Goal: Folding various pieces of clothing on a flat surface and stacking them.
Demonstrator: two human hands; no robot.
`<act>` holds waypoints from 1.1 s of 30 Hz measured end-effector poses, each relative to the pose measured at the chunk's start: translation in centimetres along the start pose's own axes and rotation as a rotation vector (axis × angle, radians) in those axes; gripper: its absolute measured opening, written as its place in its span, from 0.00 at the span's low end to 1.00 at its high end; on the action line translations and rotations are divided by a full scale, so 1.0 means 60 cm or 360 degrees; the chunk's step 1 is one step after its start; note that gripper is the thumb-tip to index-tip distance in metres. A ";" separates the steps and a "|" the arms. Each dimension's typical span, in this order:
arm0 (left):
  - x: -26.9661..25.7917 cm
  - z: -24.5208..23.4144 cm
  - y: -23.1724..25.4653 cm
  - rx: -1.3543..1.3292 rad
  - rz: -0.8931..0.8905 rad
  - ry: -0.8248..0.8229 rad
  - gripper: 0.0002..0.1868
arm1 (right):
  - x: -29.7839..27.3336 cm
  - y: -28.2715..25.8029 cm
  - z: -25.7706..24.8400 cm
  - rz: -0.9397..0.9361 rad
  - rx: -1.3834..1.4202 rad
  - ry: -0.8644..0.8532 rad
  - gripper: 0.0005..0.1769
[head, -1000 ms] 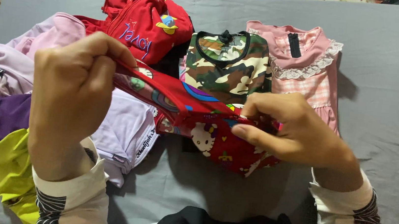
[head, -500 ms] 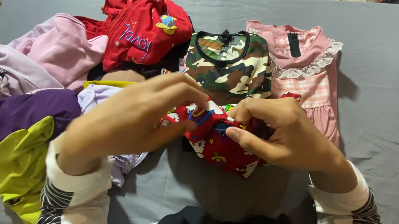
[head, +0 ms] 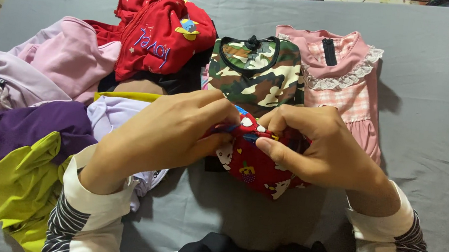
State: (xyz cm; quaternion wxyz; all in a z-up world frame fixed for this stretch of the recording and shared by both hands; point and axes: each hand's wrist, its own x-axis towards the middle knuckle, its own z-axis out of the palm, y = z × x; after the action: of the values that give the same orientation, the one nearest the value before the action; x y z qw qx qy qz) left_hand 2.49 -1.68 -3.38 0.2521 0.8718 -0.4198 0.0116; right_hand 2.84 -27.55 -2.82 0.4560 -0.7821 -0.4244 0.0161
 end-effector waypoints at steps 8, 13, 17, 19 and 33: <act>-0.020 -0.039 0.015 0.0144 -0.0110 0.0382 0.05 | -0.004 0.020 -0.013 0.0185 -0.0351 0.0068 0.08; -0.023 -0.040 0.018 0.0050 -0.0262 0.0439 0.07 | -0.007 0.040 -0.016 0.0210 -0.0450 0.0014 0.17; -0.027 -0.051 0.012 0.0018 -0.0153 0.0248 0.09 | -0.010 0.046 -0.025 0.0240 -0.0565 -0.0027 0.24; -0.034 -0.059 0.007 -0.0063 -0.0129 0.0160 0.12 | -0.013 0.050 -0.035 0.0238 -0.0612 -0.0012 0.27; -0.131 -0.144 -0.044 -0.0234 -0.0100 -0.0064 0.23 | -0.047 0.078 -0.131 0.1062 -0.1379 -0.0608 0.23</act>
State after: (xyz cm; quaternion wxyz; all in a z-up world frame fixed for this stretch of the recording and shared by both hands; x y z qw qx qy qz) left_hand 1.00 9.28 1.21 0.3072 0.8637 -0.3970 -0.0446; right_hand 7.31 -36.02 -2.67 -0.0204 -0.9722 -0.1974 0.1247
